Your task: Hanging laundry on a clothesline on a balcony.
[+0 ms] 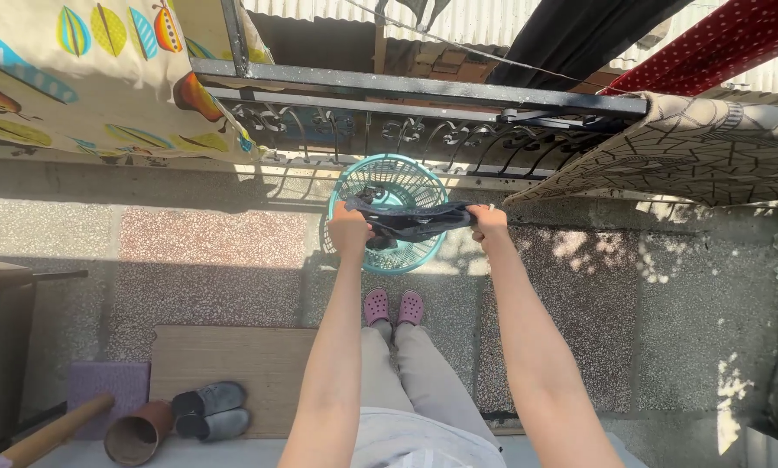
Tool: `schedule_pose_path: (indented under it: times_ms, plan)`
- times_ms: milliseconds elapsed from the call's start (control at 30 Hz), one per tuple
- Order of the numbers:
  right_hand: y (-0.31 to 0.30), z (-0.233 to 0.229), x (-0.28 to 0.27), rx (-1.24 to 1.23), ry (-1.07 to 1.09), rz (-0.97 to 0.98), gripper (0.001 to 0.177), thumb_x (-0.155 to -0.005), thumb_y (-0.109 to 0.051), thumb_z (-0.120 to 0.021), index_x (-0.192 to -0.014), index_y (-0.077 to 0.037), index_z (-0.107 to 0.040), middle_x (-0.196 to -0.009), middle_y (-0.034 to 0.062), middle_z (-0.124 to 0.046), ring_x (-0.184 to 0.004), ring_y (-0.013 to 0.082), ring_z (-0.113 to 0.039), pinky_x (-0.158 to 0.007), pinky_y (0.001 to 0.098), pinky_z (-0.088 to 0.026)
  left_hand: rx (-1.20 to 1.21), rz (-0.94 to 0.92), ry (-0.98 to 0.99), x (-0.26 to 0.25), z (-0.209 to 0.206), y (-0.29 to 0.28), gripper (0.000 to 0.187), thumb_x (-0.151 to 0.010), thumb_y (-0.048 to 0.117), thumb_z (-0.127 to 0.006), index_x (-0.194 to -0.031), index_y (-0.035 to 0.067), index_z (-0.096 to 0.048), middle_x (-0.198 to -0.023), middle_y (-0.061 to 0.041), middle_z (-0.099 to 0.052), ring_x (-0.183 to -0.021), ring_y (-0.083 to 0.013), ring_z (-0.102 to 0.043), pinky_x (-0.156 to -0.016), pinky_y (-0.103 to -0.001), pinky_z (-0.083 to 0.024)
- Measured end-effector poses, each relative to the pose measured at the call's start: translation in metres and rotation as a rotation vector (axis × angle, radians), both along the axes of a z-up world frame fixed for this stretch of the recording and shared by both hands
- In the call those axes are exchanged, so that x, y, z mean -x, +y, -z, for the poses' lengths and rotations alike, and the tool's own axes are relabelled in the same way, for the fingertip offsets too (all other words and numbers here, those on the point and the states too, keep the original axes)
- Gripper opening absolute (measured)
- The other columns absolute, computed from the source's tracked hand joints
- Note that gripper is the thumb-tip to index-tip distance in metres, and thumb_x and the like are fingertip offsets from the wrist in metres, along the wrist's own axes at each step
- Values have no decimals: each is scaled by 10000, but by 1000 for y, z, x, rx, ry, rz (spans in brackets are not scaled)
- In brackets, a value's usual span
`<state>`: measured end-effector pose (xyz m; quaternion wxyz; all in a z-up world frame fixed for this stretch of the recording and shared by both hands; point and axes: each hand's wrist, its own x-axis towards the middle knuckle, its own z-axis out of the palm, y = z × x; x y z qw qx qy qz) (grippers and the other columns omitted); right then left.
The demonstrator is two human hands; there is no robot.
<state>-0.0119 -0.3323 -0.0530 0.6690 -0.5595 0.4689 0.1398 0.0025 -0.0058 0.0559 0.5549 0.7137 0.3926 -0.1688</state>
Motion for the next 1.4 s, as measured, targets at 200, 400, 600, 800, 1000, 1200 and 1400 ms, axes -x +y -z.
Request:
schedule_pose_path:
  times_ms: [200,400,600,800,1000,1200,1400]
  plan:
    - [28,-166,-48,632,-227,-433,172,-783,-185,-839,-870,-55,-768,-721,-30,-687,-635,55,-576,-600,245,-466,-211,248,-404,-34,-75,-38,268,-907,87,-474,-1163,69,-554,-567,-101,-692,-432,-235,-680,-612,-390,-549]
    - [11,-243,-78,868,-470,-336,197,-844,-211,-795,-909,-32,-745,-701,8,-636,-640,100,-570,-637,294,-487,-165,329,-564,-78,-169,-77,103,-940,142,-514,-1008,66,-529,-591,-101,-680,-494,-247,-696,-597,-428,-565]
    - [9,-333,-119,1030,-612,-304,165,-904,-201,-749,-947,-42,-736,-639,30,-603,-564,122,-553,-600,297,-480,-183,340,-759,-126,-210,-129,138,-924,149,-541,-926,31,-612,-603,-168,-698,-565,-312,-743,-698,-451,-585]
    - [-20,-355,-156,1115,-679,-348,157,-907,-185,-754,-945,-33,-747,-643,53,-640,-546,142,-582,-563,306,-486,-335,374,-904,-164,-213,-198,195,-864,138,-596,-988,1,-658,-705,-264,-690,-758,-462,-702,-761,-537,-549]
    - [-64,-381,-181,1220,-679,-507,160,-961,-222,-741,-996,-68,-768,-724,111,-719,-614,213,-708,-584,335,-535,-184,366,-919,-190,-247,-242,169,-891,163,-593,-933,21,-674,-715,-224,-705,-742,-429,-714,-717,-511,-556]
    - [-114,-405,-221,1482,-557,-539,202,-941,-287,-774,-957,-86,-787,-720,136,-721,-673,305,-692,-614,409,-519,-232,265,-927,-230,-246,-271,153,-971,136,-536,-960,5,-613,-710,-216,-667,-718,-412,-694,-692,-498,-529]
    - [-203,-374,-288,1327,-541,-488,185,-949,-256,-771,-962,-71,-765,-774,107,-734,-687,259,-705,-683,381,-541,-222,164,-1075,-287,-237,-297,124,-960,113,-552,-927,5,-604,-687,-183,-680,-692,-377,-712,-659,-460,-528]
